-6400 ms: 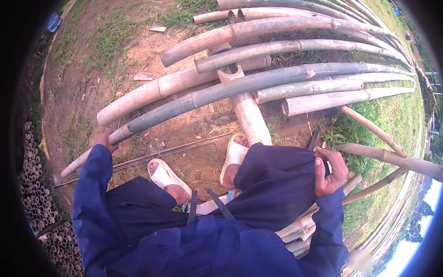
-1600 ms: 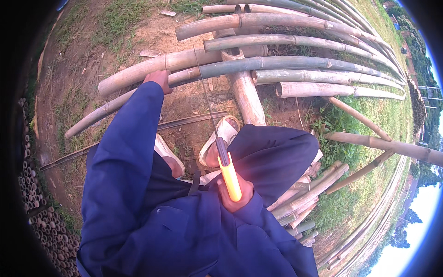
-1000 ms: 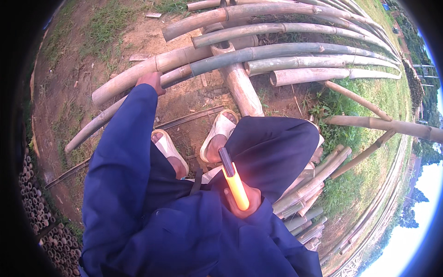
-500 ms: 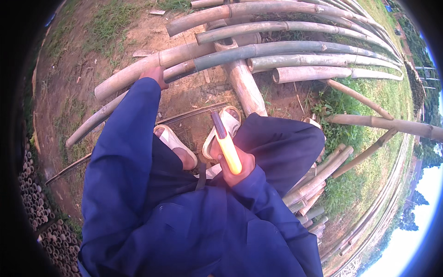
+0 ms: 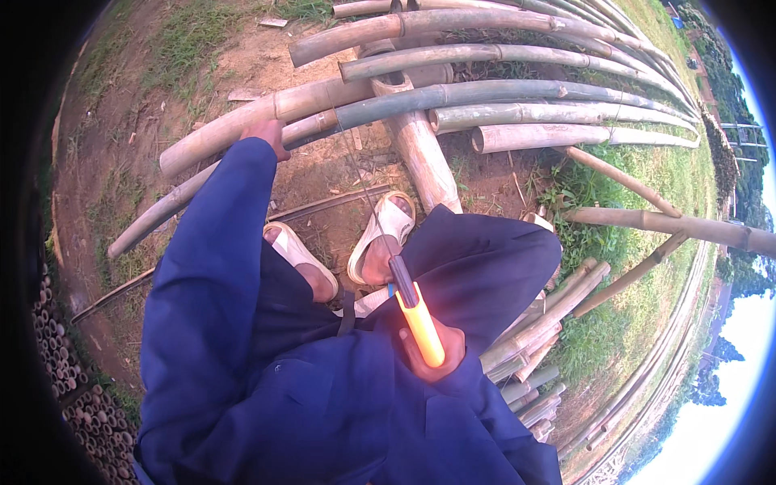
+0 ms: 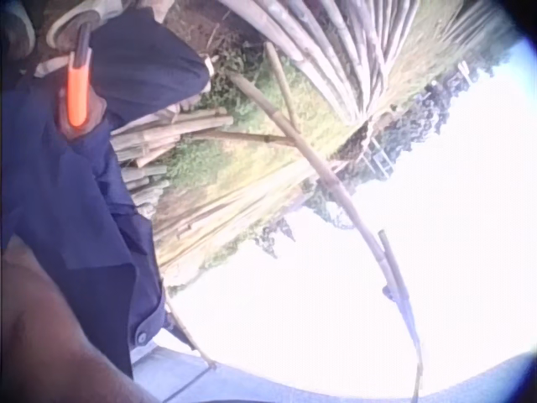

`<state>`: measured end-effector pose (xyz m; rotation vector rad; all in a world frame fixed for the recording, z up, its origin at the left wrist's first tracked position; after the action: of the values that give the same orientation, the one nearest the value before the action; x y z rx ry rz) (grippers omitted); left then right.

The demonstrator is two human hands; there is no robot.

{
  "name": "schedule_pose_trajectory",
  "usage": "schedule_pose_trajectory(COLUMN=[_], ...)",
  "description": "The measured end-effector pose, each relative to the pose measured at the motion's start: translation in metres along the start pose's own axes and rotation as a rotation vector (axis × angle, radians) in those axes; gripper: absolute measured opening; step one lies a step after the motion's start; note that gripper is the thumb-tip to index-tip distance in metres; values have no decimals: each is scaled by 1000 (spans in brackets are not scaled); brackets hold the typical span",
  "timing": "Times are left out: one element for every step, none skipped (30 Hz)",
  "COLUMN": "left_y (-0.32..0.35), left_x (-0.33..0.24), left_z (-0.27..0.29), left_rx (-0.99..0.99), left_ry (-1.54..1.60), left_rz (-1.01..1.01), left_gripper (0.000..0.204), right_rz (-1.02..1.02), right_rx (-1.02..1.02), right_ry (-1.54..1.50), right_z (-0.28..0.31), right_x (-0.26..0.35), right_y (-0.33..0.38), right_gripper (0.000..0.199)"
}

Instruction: The person sits on the ground and uses a hand saw to cut bamboo poles into shorter sections. They repeatedly position the bamboo, saw through it, and place the cut pieces aside.

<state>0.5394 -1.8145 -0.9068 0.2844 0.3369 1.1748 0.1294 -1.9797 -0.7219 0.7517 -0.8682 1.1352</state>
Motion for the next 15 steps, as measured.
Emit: schedule_pose_trajectory(left_y=[3,4,2,6,5,4,9,14,6,0,2,6,8,5,4], left_x=[-4,-7,-5,-6,-9,-11,-4,1,1,-2,-8,-9,-6,-7,-6], left_z=[0,1,5,1,5,10,9,5,13,17,11,6,3,2,6], left_rx=[-6,35,33,44,40,43,61,79,61,49,62,74,80,81,74], left_ry=[-8,-16,-25,-31,-28,-22,-19,-16,-4,-4,-18,-28,-32,-22,-18], left_rz=[0,14,19,24,16,9,25,42,39,40,36,31,35,28,30], left_gripper=[47,45,45,45,45,45,44,44,45,45,46,47,48,49,49], right_rz=[35,-50,-113,-162,-71,-69,-70,-55,-16,-51,-87,-111,-164,-125,-147], right_rx=[-19,32,82,56,49,38,52,72,78,67,50,47,107,72,47], right_ry=[4,-13,-27,-110,-76,-48,-32,-12,29,3,-28,-49,-36,-14,-100], right_z=[4,-4,-13,-23,-26,-24,-24,-17,-9,-6,-2,1,-4,-9,-16], right_x=[3,-3,-10,-25,-28,-24,-24,-22,-11,-12,-13,-12,-16,-11,-23], right_y=[0,-4,-26,-46,-63,-56,-44,-22,-9,-3,4,3,-14,-37,-53], right_gripper=[27,25,23,18,15,17,19,24,29,29,30,30,29,20,15])
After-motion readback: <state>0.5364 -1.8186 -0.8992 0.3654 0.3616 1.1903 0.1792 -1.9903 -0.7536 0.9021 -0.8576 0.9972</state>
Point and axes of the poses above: each hand's wrist, its own y-axis away from the middle knuckle, its own z-axis out of the back of the hand, x = y × z, the point moved 10 cm from there along -y, towards the middle knuckle, and after that the axes turned 5 degrees about z, right-handed, at the moved point
